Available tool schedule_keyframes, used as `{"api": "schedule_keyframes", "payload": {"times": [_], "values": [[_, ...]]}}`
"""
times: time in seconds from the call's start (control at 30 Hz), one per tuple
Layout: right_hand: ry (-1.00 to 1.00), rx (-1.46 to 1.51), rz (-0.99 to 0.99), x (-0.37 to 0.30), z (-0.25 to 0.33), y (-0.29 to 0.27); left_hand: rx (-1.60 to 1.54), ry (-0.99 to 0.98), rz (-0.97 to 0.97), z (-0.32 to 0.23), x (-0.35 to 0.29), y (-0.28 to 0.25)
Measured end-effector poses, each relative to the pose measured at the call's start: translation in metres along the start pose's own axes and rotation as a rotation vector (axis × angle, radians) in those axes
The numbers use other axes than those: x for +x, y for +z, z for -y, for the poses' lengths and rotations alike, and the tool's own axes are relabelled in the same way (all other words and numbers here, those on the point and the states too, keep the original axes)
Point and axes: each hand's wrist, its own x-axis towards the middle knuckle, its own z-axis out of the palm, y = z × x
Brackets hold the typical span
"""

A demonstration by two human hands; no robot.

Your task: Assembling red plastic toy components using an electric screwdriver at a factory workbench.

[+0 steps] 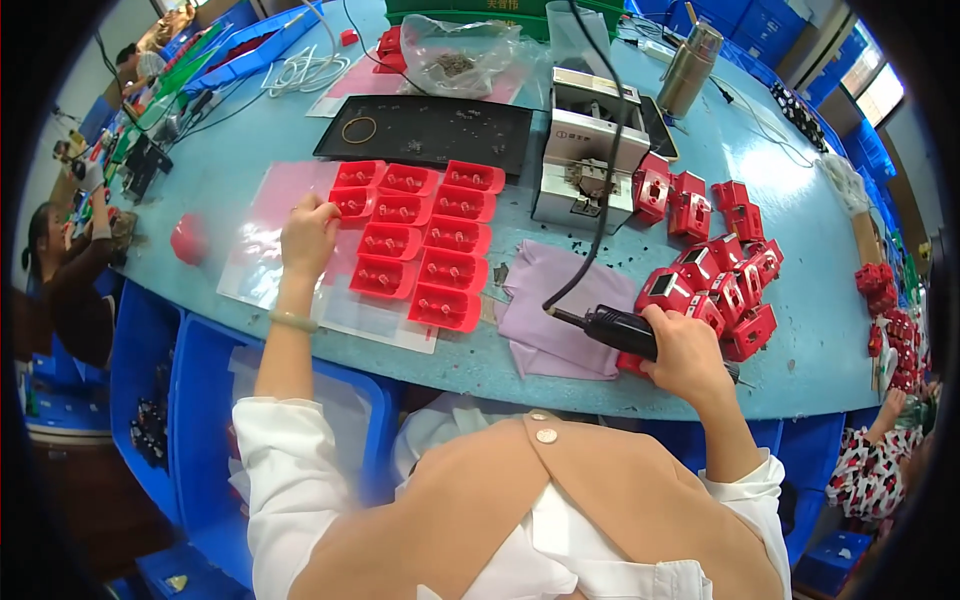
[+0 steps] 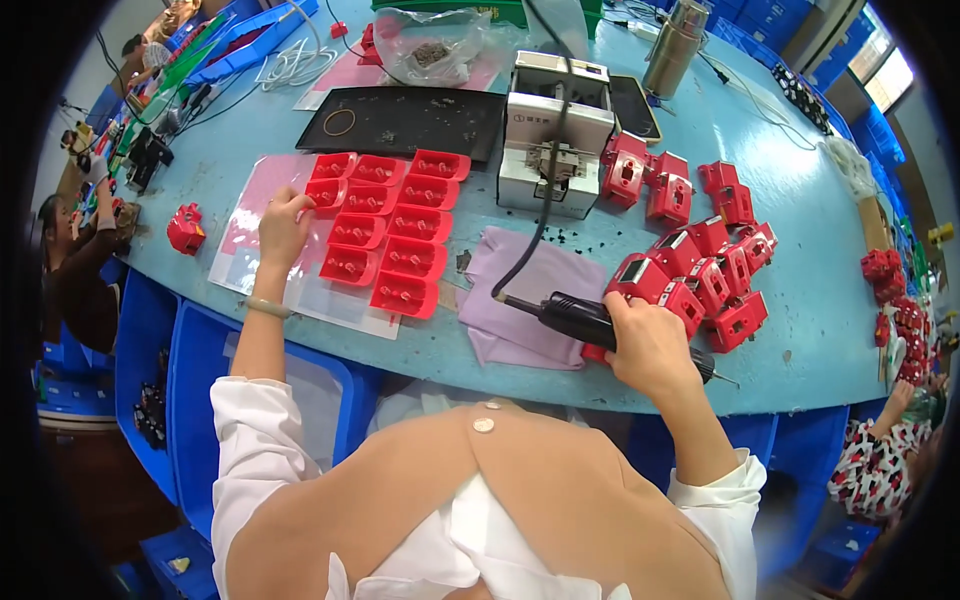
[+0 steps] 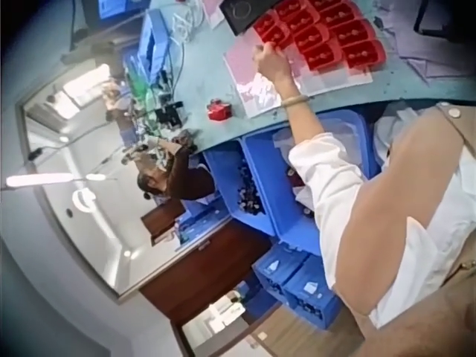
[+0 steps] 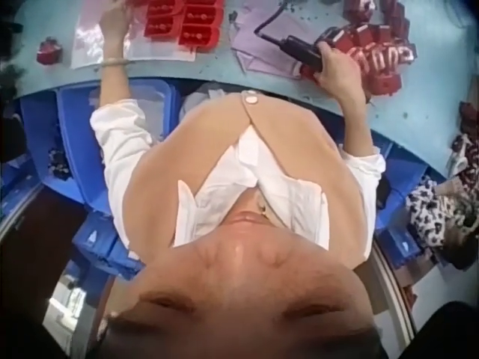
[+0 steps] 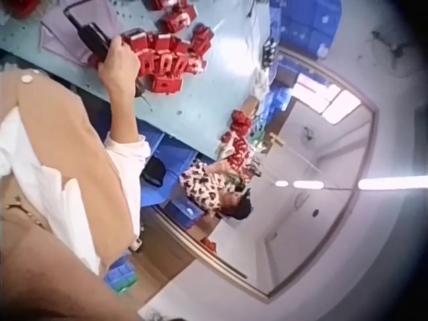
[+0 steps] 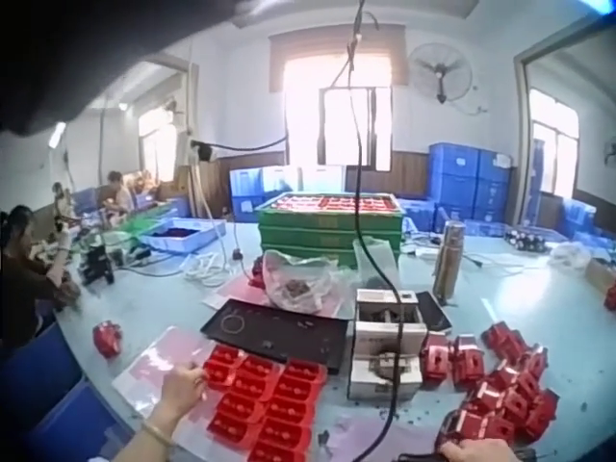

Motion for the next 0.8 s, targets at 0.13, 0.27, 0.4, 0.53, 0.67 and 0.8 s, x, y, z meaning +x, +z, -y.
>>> {"api": "schedule_keyframes", "payload": {"times": [0.13, 0.27, 0.4, 0.53, 0.67, 0.8], "values": [[0.002, 0.187, 0.060, -0.005, -0.018, -0.034, -0.023, 0.038, -0.029, 0.007, -0.005, -0.017], [0.007, 0.669, -0.251, -0.021, -0.064, -0.068, -0.229, 0.073, -0.089, -0.059, 0.001, -0.051], [-0.086, 1.001, -0.637, 0.002, -0.087, -0.050, -0.580, 0.323, 0.025, -0.184, 0.003, -0.039], [-0.034, 1.453, -0.556, 0.017, -0.081, -0.038, -0.674, 0.351, 0.324, -0.264, -0.009, -0.003], [-0.082, 1.437, -0.516, 0.025, -0.093, -0.026, -0.673, 0.274, 0.465, -0.277, -0.005, 0.012], [-0.102, 1.461, -0.426, 0.044, -0.085, -0.015, -0.853, 0.245, 0.235, -0.296, 0.001, 0.005]]}}
